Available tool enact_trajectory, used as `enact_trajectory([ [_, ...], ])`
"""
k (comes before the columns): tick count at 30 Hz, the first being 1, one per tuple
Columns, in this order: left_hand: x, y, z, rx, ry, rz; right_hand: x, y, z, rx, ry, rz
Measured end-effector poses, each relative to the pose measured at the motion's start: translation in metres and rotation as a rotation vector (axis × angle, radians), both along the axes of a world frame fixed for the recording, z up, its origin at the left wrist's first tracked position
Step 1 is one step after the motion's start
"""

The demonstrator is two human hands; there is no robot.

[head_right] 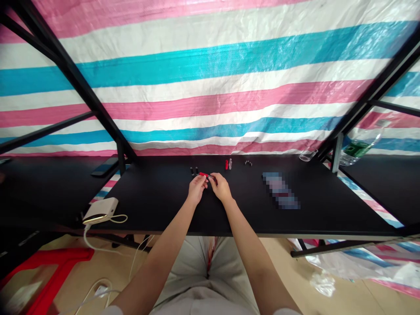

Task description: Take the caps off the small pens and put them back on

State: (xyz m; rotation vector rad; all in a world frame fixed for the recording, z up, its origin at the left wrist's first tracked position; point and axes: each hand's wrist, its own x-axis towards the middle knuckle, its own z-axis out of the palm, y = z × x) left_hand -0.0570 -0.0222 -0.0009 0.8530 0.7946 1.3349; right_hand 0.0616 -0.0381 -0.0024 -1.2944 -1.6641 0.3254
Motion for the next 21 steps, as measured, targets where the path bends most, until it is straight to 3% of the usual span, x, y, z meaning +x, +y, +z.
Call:
enact_trajectory([
  [9,-0.0017,0.0014,-0.0057,0.057,0.132,0.276,0.0009,0.0038,-0.0040,0.044,-0.014,-0.025],
  [16,0.0036,-0.0069,-0.0043,0.182,0.424,0.052,0.0012,0.0019,0.0006,0.087,0.041,0.020],
  [21,0.0022,-0.0046,-0.0077,0.203,0.469,0.060,0.0021,0.0062,0.0004,0.074,0.055,0.087],
])
